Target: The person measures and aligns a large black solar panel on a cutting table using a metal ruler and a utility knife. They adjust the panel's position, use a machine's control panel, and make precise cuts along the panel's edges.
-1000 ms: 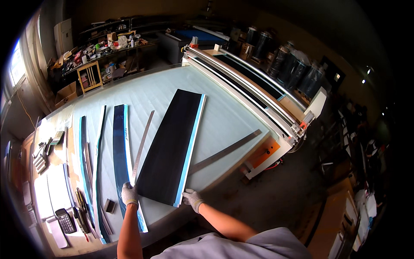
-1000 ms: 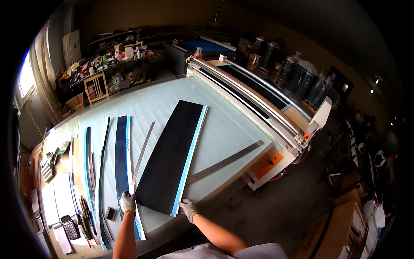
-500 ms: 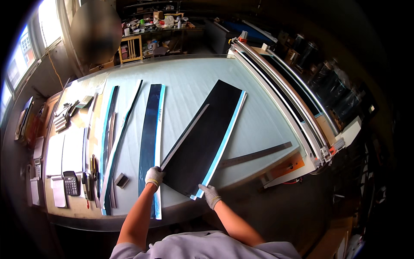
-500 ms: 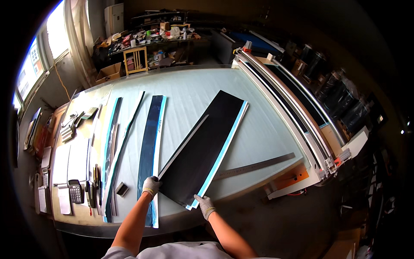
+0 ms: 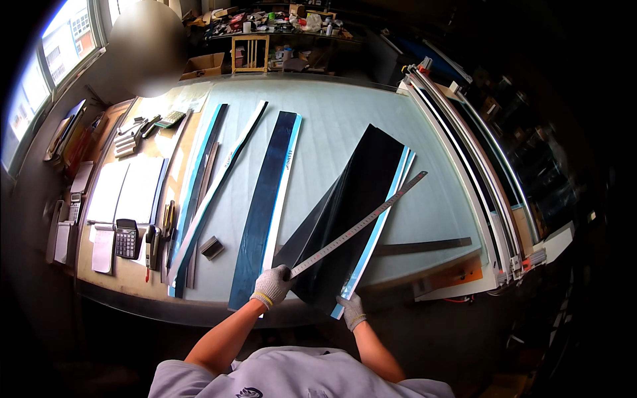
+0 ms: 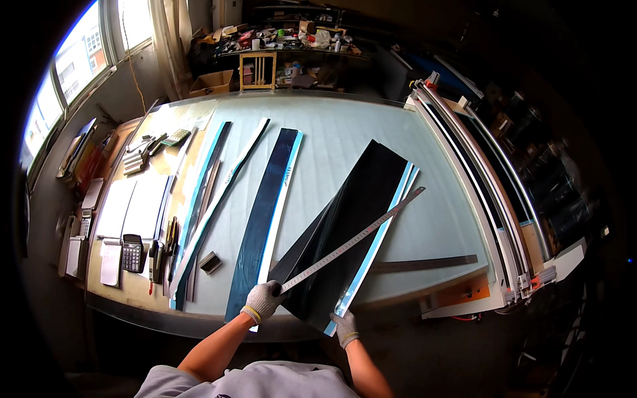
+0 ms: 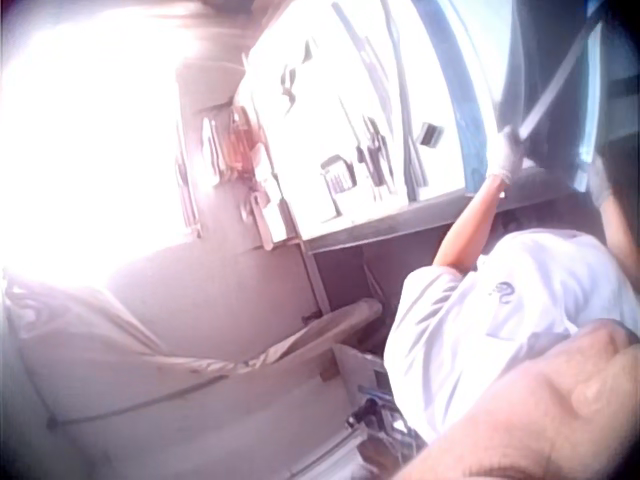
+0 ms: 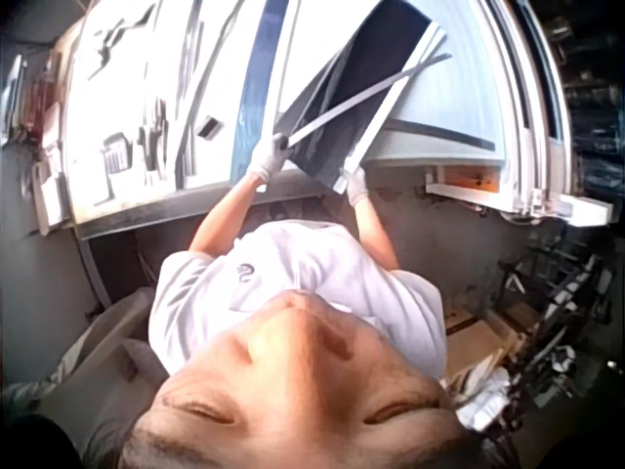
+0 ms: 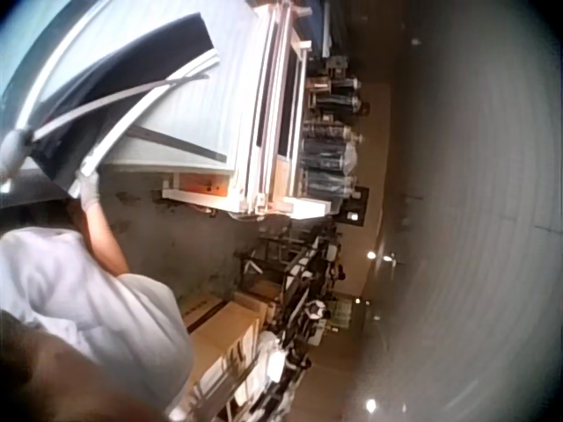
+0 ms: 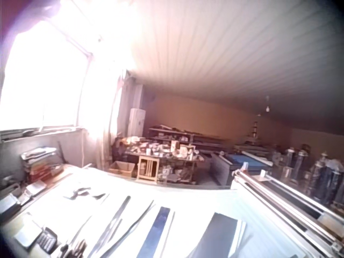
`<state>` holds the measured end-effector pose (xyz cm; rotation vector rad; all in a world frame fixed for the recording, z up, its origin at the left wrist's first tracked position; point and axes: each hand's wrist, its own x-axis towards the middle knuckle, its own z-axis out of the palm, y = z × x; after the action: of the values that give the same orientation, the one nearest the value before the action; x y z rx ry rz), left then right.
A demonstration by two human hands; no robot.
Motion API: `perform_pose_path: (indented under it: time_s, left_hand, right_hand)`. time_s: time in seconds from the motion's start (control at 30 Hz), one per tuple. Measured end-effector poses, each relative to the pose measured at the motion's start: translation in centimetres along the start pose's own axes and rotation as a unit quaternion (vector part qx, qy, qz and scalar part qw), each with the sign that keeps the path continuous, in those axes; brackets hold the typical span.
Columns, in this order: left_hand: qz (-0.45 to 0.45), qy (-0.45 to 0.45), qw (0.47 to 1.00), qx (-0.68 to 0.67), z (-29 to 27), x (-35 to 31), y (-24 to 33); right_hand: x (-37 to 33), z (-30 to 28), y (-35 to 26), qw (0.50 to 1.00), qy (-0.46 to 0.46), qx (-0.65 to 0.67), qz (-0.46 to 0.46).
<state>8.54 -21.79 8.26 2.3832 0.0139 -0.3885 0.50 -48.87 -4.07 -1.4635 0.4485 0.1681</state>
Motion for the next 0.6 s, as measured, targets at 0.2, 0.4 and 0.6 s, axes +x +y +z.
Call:
perform_pose_path:
  time_s: [0.2,0.4,0.6]
  left_hand:
    - [-0.012,0.020,0.999,0.041,1.1,-1.0,-5.1]
    - [-0.103,0.104,0.988,0.050,-0.7,-3.4,-8.8]
    - [-0.214,0.294,0.932,-0.007,-2.0,-5.7,-15.7]
  right_hand:
    - [-1.2,0.4,-0.7,1.000,0.012,0.026,-0.010]
    - [0.0,-0.6,0.2,0.998,0.016,0.053,-0.001]
    - [0.1,-0.2,-1.2,0.998,0.026,0.052,-0.022]
